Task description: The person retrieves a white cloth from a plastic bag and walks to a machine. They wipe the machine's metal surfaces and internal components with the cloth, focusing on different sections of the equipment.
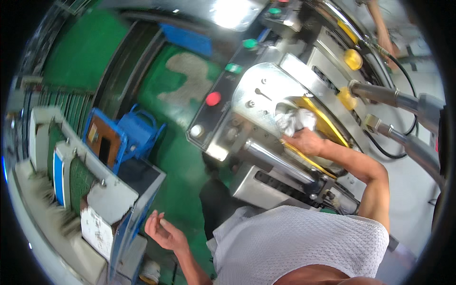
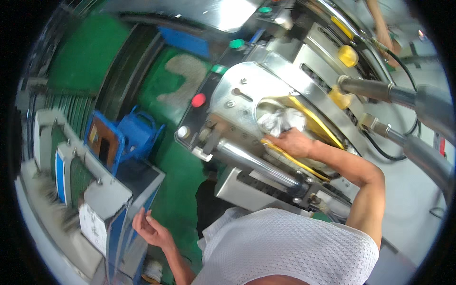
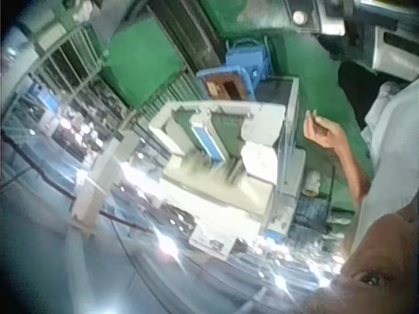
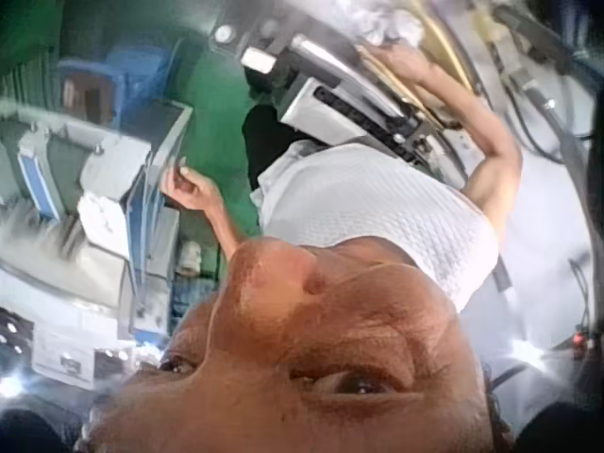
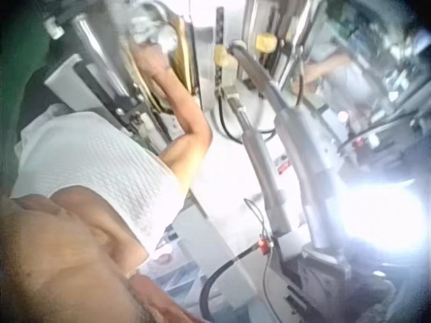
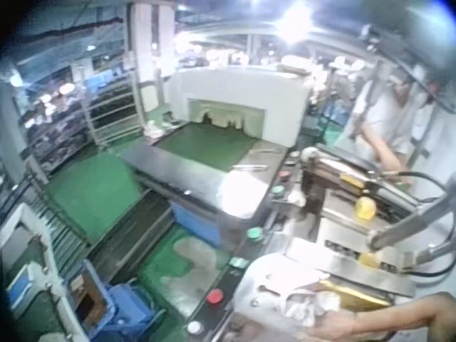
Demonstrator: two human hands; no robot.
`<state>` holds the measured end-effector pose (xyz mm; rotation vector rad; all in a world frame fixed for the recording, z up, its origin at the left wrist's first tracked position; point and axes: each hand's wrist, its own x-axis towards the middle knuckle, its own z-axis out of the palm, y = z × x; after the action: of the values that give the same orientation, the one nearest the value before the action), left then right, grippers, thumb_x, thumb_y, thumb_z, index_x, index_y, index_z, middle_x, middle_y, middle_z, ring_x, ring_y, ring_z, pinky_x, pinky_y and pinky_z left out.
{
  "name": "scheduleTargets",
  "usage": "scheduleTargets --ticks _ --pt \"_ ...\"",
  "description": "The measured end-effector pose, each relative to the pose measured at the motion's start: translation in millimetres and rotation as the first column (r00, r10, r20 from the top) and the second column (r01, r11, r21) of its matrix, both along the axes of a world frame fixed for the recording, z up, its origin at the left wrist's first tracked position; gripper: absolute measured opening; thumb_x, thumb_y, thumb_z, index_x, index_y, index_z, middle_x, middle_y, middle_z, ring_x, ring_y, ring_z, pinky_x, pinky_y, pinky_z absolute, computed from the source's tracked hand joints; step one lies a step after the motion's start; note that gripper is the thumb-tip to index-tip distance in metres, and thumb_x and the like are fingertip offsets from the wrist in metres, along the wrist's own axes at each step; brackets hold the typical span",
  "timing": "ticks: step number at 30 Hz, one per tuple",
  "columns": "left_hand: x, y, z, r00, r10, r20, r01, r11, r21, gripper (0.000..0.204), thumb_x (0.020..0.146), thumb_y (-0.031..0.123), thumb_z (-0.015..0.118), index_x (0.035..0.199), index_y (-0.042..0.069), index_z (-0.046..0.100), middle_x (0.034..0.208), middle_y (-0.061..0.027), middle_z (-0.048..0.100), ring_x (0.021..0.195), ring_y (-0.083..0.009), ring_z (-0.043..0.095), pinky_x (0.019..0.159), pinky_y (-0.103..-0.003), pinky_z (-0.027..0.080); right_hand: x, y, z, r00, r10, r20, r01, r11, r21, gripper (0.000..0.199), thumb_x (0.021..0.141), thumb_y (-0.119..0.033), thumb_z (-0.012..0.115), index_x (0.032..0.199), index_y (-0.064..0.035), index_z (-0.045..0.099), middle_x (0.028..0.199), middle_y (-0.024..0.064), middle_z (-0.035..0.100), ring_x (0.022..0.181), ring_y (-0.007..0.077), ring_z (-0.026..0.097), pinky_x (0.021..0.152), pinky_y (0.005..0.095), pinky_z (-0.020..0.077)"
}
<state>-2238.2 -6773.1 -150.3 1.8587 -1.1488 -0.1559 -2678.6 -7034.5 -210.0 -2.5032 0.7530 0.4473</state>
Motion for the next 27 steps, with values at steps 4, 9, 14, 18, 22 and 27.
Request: scheduleTargets --ticks 4,9,14,18,22,27 --pt "-2 -4 9 0.98 0.008 0.197 -0.012 1.0 0.019 0.035 0.09 -0.015 0.048 0.123 -0.003 0.049 0.122 -0.0191 0.048 0.112 -0.0283 0.057 0.092 -0.036 0.055 -47 -11 -26 0.988 -0.08 -0.13 0.081 0.997 -0.001 0.029 0.086 -0.015 0.052 0.112 -0.0062 0.06 0.085 0.0183 0.065 0.079 0.0358 0.065 0.069 0.0459 0.0511" --pt "56 21 62 0.868 0.019 0.496 0.023 0.997 -0.078 0.033 0.088 -0.014 0.054 0.118 -0.001 0.051 0.115 -0.0167 0.052 0.107 -0.0317 0.059 0.094 -0.04 0.051 -27 -11 -27 0.941 -0.026 0.338 0.098 0.975 -0.199 0.016 0.072 -0.012 0.057 0.066 -0.005 0.044 0.063 0.0143 0.047 0.059 0.0369 0.052 0.055 0.0457 0.0384" --pt "116 37 96 0.597 0.124 0.793 -0.207 0.978 0.003 0.031 0.09 -0.002 0.063 0.12 -0.002 0.055 0.118 -0.0182 0.059 0.11 -0.0355 0.058 0.099 -0.051 0.045 1 -3 -29 0.978 -0.109 0.178 0.141 0.974 -0.175 0.009 0.084 -0.018 0.058 0.085 -0.0097 0.06 0.074 0.0111 0.058 0.076 0.0344 0.059 0.073 0.0469 0.0425" --pt "152 15 56 0.629 0.163 0.76 -0.264 0.964 0.011 0.036 0.097 0.017 0.063 0.127 -0.002 0.056 0.123 -0.0172 0.059 0.112 -0.0321 0.059 0.099 -0.043 0.047 6 -29 -39 0.955 0.1 0.278 -0.009 0.951 -0.31 0.013 0.092 -0.025 0.052 0.102 -0.0178 0.056 0.074 0.0056 0.059 0.066 0.0305 0.06 0.057 0.0458 0.0422" --pt "203 1 37 0.636 0.108 0.764 -0.236 0.97 0.059 0.039 0.099 0.023 0.061 0.129 -0.001 0.056 0.121 -0.0172 0.061 0.111 -0.0298 0.061 0.095 -0.039 0.05 18 -6 8 0.933 0.019 0.359 0.058 0.978 -0.203 0.037 0.09 -0.017 0.056 0.126 -0.0105 0.055 0.071 0.0057 0.055 0.06 0.0248 0.059 0.056 0.0382 0.05" --pt "230 6 39 0.561 0.137 0.816 -0.314 0.948 0.058 0.037 0.101 0.028 0.056 0.125 0.0 0.06 0.123 -0.0169 0.061 0.105 -0.0298 0.064 0.087 -0.042 0.056 -13 11 17 0.941 0.041 0.335 0.005 0.991 -0.135 0.067 0.092 -0.009 0.052 0.155 -0.0148 0.03 0.069 0.0043 0.055 0.055 0.0207 0.058 0.049 0.0327 0.0503"
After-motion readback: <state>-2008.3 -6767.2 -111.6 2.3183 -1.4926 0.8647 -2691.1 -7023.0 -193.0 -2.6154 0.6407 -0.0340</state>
